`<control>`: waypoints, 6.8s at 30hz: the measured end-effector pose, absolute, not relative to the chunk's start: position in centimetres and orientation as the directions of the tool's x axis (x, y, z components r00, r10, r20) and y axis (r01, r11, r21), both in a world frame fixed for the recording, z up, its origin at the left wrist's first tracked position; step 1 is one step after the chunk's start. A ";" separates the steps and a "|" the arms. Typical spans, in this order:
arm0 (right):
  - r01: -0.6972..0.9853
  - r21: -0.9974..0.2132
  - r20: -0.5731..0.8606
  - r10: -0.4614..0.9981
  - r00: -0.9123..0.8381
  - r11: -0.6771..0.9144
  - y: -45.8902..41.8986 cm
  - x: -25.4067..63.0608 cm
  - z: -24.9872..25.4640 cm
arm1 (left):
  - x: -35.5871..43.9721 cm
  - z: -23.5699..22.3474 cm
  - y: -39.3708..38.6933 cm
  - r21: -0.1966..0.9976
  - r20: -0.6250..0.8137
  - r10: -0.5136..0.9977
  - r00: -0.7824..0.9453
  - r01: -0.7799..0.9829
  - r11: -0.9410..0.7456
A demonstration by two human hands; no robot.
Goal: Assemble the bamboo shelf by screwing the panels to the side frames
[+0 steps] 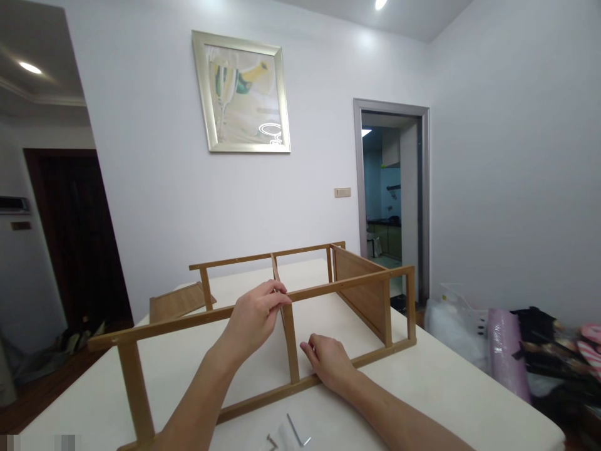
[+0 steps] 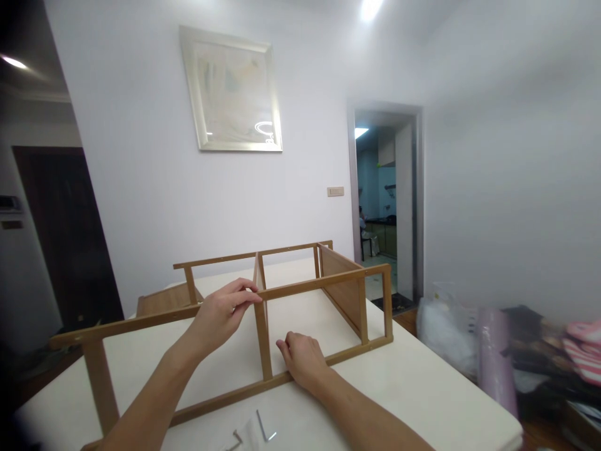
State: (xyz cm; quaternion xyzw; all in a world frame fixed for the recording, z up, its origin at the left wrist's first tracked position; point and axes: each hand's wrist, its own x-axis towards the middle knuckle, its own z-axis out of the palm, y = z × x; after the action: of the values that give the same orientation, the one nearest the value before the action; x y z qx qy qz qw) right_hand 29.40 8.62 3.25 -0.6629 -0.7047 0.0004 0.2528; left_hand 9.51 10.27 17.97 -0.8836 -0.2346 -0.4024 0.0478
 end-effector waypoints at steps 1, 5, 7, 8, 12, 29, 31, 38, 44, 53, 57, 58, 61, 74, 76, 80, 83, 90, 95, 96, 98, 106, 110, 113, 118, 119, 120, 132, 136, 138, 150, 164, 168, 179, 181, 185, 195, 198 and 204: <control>0.934 -0.335 0.353 0.936 0.005 0.121 8.6 29.4 3.3 | 9.5 18.0 10.2 0.107 0.733 0.372 0.569 0.445 -0.889; 0.934 -0.338 0.343 0.939 0.009 0.114 8.5 29.4 3.4 | 9.5 18.0 10.1 0.198 0.731 0.443 0.520 0.459 -0.866; 0.934 -0.340 0.345 0.939 0.011 0.114 8.5 29.4 3.4 | 9.5 18.0 10.2 0.208 0.742 0.457 0.491 0.480 -0.852; 0.933 -0.340 0.347 0.938 0.011 0.115 8.4 29.3 3.4 | 9.5 17.9 10.2 0.194 0.749 0.448 0.489 0.484 -0.853; 0.935 -0.332 0.353 0.936 0.003 0.123 8.4 29.3 3.5 | 9.6 17.9 10.4 0.151 0.759 0.410 0.506 0.475 -0.867; 0.936 -0.324 0.347 0.938 -0.015 0.135 8.3 29.3 3.7 | 9.5 18.1 10.2 0.083 0.755 0.343 0.559 0.438 -0.895; 0.936 -0.325 0.346 0.938 -0.014 0.134 8.3 29.3 3.7 | 9.4 18.1 10.2 0.110 0.761 0.364 0.538 0.445 -0.889; 0.945 -0.287 0.359 0.932 -0.046 0.157 8.1 28.9 3.6 | 9.6 17.8 10.4 0.051 0.781 0.325 0.533 0.464 -0.884; 0.944 -0.248 0.320 0.938 -0.132 0.217 7.8 28.3 3.5 | 9.7 17.8 10.3 -0.089 0.761 0.281 0.585 0.524 -0.847; 0.903 -0.305 0.334 0.922 -0.197 0.303 7.2 28.1 4.0 | 9.8 17.3 10.4 -0.039 0.784 0.315 0.535 0.549 -0.835; 0.907 -0.293 0.334 0.921 -0.200 0.303 7.2 28.1 4.1 | 9.7 17.2 10.6 -0.068 0.796 0.283 0.535 0.544 -0.836; 0.908 -0.290 0.336 0.920 -0.201 0.304 7.2 28.1 4.1 | 9.7 17.2 10.6 -0.087 0.792 0.274 0.545 0.546 -0.833; 0.910 -0.274 0.340 0.916 -0.210 0.311 7.1 28.0 4.1 | 9.8 17.2 10.6 -0.152 0.780 0.249 0.575 0.560 -0.814; 0.899 -0.271 0.335 0.910 -0.246 0.343 7.0 28.0 4.4 | 9.8 17.6 10.3 -0.168 0.744 0.241 0.623 0.523 -0.835; 0.893 -0.273 0.346 0.902 -0.257 0.359 7.0 28.0 4.4 | 9.7 17.8 10.3 -0.090 0.753 0.268 0.601 0.497 -0.863; 0.879 -0.287 0.372 0.890 -0.263 0.380 7.0 28.1 4.3 | 9.6 17.8 10.3 0.017 0.763 0.338 0.550 0.505 -0.863; 0.867 -0.305 0.409 0.876 -0.254 0.394 7.1 28.2 4.1 | 9.7 17.7 10.2 0.037 0.769 0.355 0.532 0.517 -0.855; 0.861 -0.345 0.484 0.856 -0.179 0.375 6.7 28.2 4.7 | 10.1 17.4 10.3 0.047 0.793 0.364 0.489 0.545 -0.837; 0.815 -0.317 0.378 0.853 -0.360 0.485 4.8 27.7 6.4 | 10.3 16.4 11.1 -0.047 0.859 0.243 0.451 0.541 -0.840; 0.793 -0.328 0.331 0.849 -0.412 0.513 4.4 27.6 6.7 | 10.3 16.0 11.1 -0.079 0.884 0.198 0.424 0.553 -0.829; 0.769 -0.363 0.248 0.850 -0.465 0.527 4.0 27.7 7.1 | 10.0 14.6 11.0 -0.140 0.930 0.096 0.356 0.582 -0.801; 0.838 -0.352 0.246 0.905 -0.348 0.418 5.0 28.5 7.0 | 6.0 4.2 8.5 -0.155 0.665 0.299 0.685 0.518 -0.841; 0.857 -0.334 0.262 0.912 -0.315 0.392 5.2 28.7 6.3 | 5.3 1.6 8.5 0.079 0.460 0.595 0.659 0.637 -0.767; 0.870 -0.361 0.201 0.939 -0.281 0.337 5.7 28.7 5.4 | 5.9 1.5 8.9 0.194 0.337 0.711 0.617 0.693 -0.694; 0.836 -0.424 0.161 0.937 -0.309 0.349 7.0 28.6 3.7 | 6.7 1.6 8.8 0.208 0.286 0.755 0.590 0.731 -0.650; 0.826 -0.434 0.172 0.933 -0.315 0.359 7.2 28.5 3.5 | 6.7 1.5 8.8 0.204 0.287 0.759 0.585 0.737 -0.645; 0.817 -0.443 0.185 0.929 -0.320 0.370 7.3 28.5 3.3 | 6.7 1.5 8.7 0.197 0.289 0.763 0.579 0.744 -0.639; 0.804 -0.434 0.218 0.913 -0.345 0.407 7.2 28.1 3.3 | 6.6 1.6 8.9 0.211 0.305 0.789 0.534 0.770 -0.602; 0.798 -0.426 0.233 0.904 -0.357 0.425 7.4 28.3 3.0 | 6.5 1.9 9.0 0.243 0.282 0.799 0.532 0.766 -0.596; 0.798 -0.426 0.234 0.904 -0.357 0.425 7.4 28.3 2.9 | 6.5 1.9 9.0 0.247 0.280 0.799 0.532 0.765 -0.595; 0.863 -0.359 0.361 0.905 -0.223 0.356 6.2 27.8 4.4 | 6.3 1.9 8.8 0.242 0.281 0.768 0.575 0.732 -0.637; 0.733 -0.443 0.213 0.855 -0.473 0.516 3.2 22.3 3.9 | 6.2 1.9 8.9 0.299 0.292 0.769 0.569 0.709 -0.638; 0.700 -0.478 0.231 0.845 -0.483 0.531 3.4 22.3 3.6 | 6.2 2.0 8.9 0.293 0.273 0.773 0.572 0.717 -0.633; 0.633 -0.562 0.517 0.823 -0.234 0.533 4.8 25.0 4.1 | 6.3 2.0 9.0 0.264 0.287 0.763 0.579 0.718 -0.644; 0.636 -0.589 0.545 0.826 -0.144 0.499 5.5 25.8 4.0 | 6.3 2.0 9.0 0.269 0.285 0.763 0.580 0.716 -0.645; 0.676 -0.606 0.541 0.840 -0.038 0.421 6.6 26.7 3.2 | 6.7 2.1 9.0 0.248 0.276 0.762 0.586 0.722 -0.646; 0.791 -0.507 0.471 0.879 -0.080 0.343 8.5 26.8 1.5 | 7.3 2.0 9.0 0.165 0.264 0.759 0.595 0.748 -0.643; 0.785 -0.500 0.461 0.880 -0.116 0.366 8.7 27.0 1.3 | 7.3 1.6 9.2 0.123 0.289 0.755 0.589 0.759 -0.639; 0.753 -0.535 0.474 0.874 -0.107 0.383 8.8 27.3 1.4 | 7.4 1.2 9.3 0.057 0.312 0.746 0.589 0.772 -0.633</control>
State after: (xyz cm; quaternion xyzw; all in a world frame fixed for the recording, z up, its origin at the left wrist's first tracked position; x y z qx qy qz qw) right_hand 27.26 8.79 1.45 -0.5499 -0.7397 0.0794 0.3797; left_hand 7.36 9.32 1.16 -0.8903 -0.4262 -0.1549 0.0422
